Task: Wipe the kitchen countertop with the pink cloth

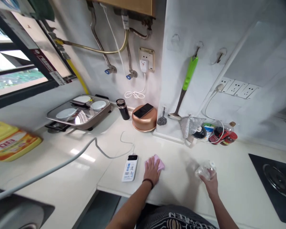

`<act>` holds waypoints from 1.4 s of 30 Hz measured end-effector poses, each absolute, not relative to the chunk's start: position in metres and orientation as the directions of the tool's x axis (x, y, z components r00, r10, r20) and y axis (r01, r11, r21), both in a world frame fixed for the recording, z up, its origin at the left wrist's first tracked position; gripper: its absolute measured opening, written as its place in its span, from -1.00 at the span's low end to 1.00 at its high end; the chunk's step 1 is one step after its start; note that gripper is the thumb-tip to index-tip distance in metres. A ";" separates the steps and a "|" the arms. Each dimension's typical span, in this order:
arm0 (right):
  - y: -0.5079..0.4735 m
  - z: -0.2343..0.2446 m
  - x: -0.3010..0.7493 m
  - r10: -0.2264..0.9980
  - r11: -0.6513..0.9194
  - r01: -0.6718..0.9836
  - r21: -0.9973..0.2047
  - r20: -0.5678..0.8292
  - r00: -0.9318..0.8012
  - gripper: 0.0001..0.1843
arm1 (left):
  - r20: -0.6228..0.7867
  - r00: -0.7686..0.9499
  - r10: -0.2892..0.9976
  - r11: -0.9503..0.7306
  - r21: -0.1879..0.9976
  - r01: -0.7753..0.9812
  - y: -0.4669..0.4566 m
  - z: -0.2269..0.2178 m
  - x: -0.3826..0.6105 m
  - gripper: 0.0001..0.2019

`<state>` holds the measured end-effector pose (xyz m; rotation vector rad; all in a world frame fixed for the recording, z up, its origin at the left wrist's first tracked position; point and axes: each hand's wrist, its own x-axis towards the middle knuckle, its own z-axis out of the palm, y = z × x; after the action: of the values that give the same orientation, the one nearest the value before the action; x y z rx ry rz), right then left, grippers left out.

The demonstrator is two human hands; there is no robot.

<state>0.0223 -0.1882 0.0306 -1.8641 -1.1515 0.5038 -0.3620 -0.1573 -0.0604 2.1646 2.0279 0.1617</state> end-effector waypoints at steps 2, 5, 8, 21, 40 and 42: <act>-0.184 0.040 0.014 0.918 -0.149 0.645 -0.749 0.137 0.371 -0.10 | -0.052 0.036 0.998 -0.025 0.201 0.979 -0.147 -0.055 -0.366 -0.29; -0.187 0.049 -0.008 0.985 -0.008 0.872 -0.490 0.144 0.090 -0.14 | -0.083 -0.002 0.997 0.019 0.209 0.978 -0.140 -0.048 -0.367 -0.28; -0.196 0.047 -0.036 0.999 0.040 0.965 -0.260 0.039 -0.031 -0.12 | -0.114 -0.025 0.993 0.049 0.218 0.975 -0.139 -0.041 -0.364 -0.28; -0.215 0.054 -0.005 0.984 -0.090 0.764 -0.639 0.062 0.167 -0.16 | -0.186 -0.043 0.982 0.088 0.243 0.966 -0.140 -0.024 -0.360 -0.29; -0.284 0.039 0.036 0.689 -0.475 0.319 -0.820 -0.121 0.715 0.10 | -0.124 0.595 0.794 -0.502 0.420 0.756 -0.146 -0.030 -0.217 -0.24; -0.294 0.036 0.038 0.703 -0.473 0.316 -0.823 -0.136 0.698 0.11 | -0.194 0.384 0.903 -0.290 0.383 0.877 -0.108 -0.023 -0.246 -0.28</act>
<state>0.0378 -0.2936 0.0358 -2.0770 -0.7775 0.5943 -0.2457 -0.1076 -0.0231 2.2222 1.5343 0.0827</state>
